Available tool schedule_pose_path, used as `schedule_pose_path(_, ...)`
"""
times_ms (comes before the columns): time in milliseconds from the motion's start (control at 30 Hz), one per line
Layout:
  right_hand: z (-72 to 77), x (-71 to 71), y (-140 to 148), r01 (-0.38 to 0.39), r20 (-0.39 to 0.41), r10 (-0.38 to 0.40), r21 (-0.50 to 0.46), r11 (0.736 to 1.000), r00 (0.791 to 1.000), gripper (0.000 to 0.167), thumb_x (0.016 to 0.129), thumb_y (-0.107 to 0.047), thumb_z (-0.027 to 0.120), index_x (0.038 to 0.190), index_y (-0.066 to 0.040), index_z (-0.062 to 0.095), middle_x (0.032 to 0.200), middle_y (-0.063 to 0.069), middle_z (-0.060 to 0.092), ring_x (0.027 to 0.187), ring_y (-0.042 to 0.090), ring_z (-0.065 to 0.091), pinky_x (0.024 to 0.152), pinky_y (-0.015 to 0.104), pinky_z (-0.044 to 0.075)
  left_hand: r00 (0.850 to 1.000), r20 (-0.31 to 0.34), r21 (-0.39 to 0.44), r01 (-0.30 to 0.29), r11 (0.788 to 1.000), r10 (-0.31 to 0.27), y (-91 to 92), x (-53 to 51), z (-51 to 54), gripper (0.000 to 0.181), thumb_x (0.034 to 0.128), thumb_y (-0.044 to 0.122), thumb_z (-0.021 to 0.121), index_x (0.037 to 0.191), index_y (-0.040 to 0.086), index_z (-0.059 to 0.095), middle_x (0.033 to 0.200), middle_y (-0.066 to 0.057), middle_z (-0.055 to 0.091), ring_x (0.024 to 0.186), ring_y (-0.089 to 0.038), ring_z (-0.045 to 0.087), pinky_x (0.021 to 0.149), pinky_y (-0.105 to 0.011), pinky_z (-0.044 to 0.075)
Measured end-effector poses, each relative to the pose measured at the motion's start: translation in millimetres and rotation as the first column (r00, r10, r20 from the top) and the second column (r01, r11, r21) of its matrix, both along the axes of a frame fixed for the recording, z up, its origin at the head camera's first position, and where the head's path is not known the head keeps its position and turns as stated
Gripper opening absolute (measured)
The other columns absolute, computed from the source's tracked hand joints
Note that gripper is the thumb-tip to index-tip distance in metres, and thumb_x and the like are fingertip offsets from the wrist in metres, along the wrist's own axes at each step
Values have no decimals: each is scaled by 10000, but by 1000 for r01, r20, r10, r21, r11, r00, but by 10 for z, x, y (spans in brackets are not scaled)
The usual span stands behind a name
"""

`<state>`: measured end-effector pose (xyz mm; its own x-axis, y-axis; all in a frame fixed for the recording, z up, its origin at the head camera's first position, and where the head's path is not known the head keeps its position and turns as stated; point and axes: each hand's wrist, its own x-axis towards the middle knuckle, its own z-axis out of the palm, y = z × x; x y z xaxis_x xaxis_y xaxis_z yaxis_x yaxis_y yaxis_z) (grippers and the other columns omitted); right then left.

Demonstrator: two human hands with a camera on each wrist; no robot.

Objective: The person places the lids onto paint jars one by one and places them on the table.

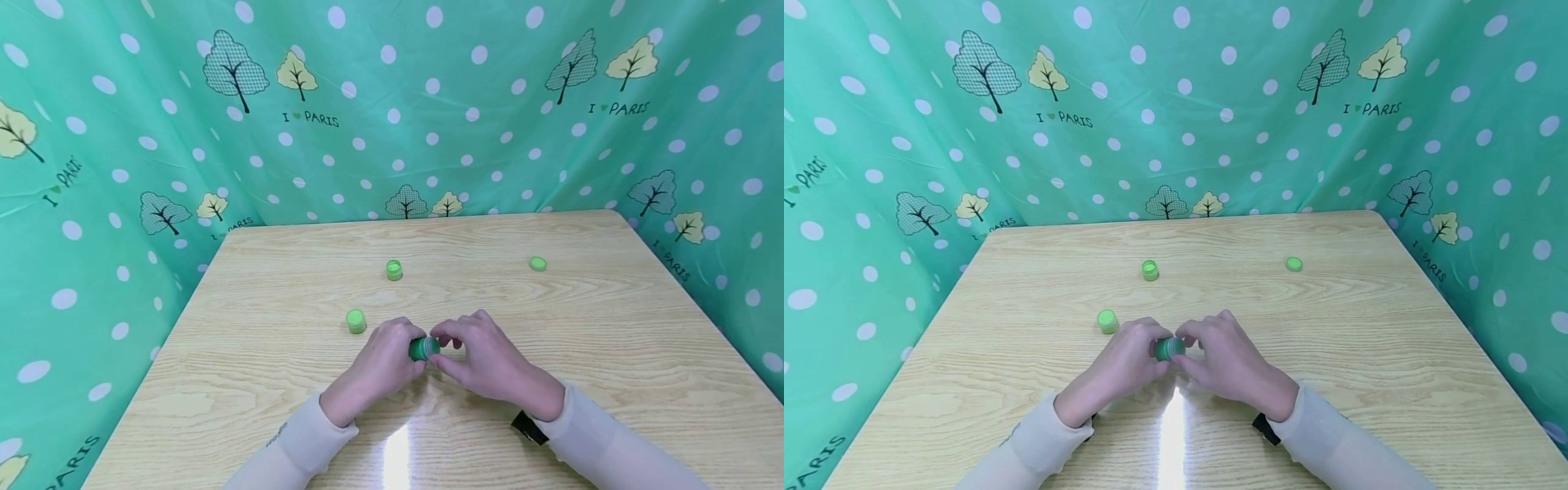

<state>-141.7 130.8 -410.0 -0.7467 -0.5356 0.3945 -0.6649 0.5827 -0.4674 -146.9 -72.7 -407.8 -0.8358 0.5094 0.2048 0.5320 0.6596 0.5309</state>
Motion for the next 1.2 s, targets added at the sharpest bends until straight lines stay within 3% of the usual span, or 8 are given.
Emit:
schedule_pose_path(400, -26, -16, -14, 26, 30, -27, 30, 999, 999, 125, 937, -319, 762, 881, -208, 748, 683, -212, 581, 563, -31, 445, 665, 303, 358, 1000, 3, 1, 0, 1000, -1, 10, 18, 4, 160, 761, -32, 833, 868, 57, 754, 837, -15, 657, 751, -101, 558, 616, -183, 475)
schedule_pose_path(833, -46, -9, -2, 48, 39, -50, 54, 997, 998, 470, 1021, -332, 644, 576, -272, 506, 489, -235, 289, 441, -36, 258, 616, 288, 334, 1000, 16, -11, 17, 1000, -17, 40, 55, 16, 183, 775, -3, 850, 933, 14, 760, 842, -35, 663, 702, -68, 533, 581, -160, 468)
schedule_pose_path(1200, -32, -20, 18, 71, 54, -74, 57, 996, 996, 496, 1037, -362, 609, 563, -262, 505, 482, -228, 259, 419, -46, 232, 604, 287, 355, 1000, 9, -2, 17, 1000, -17, 33, 53, 9, 200, 759, -10, 856, 935, 18, 763, 846, -28, 663, 721, -72, 551, 608, -166, 481)
